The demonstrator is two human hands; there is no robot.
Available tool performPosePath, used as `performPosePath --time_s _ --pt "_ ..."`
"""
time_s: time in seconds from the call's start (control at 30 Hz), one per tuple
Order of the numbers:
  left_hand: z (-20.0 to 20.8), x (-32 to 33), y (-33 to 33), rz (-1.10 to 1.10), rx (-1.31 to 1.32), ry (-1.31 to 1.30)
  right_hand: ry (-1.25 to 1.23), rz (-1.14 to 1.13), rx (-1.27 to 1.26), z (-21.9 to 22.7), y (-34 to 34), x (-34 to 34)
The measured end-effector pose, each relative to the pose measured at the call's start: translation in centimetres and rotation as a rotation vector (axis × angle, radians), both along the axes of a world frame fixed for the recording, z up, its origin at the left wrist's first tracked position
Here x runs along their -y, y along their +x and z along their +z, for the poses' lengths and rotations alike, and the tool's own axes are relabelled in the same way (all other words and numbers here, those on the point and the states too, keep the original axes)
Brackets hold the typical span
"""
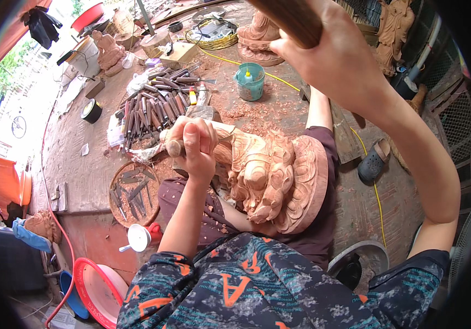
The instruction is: The person carves a wooden Buddha statue using a chisel and a wooden mallet. They strike the chisel repeatedly to shape the folds of the robe and the base of the sculpture.
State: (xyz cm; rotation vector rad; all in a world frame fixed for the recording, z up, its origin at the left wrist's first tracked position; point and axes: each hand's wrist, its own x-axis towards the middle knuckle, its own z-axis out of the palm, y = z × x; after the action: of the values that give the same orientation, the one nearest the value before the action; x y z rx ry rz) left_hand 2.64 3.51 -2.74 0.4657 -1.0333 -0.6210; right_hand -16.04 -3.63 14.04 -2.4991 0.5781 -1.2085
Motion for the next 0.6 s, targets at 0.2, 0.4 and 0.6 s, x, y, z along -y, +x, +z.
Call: performPosePath --time_s 0.2,0.4,0.6 --pt "-0.2 0.1 0.0 -0.059 -0.017 0.032 -0.238 -0.017 -0.166 -1.0 0.8 -0.9" --pt "0.2 -0.2 0.1 -0.045 -0.014 0.049 -0.186 0.031 -0.212 -0.1 0.4 -2.0" --pt "-0.5 0.1 -0.3 -0.010 -0.029 0.070 -0.233 -0.022 -0.186 -1.9 0.4 -1.9"
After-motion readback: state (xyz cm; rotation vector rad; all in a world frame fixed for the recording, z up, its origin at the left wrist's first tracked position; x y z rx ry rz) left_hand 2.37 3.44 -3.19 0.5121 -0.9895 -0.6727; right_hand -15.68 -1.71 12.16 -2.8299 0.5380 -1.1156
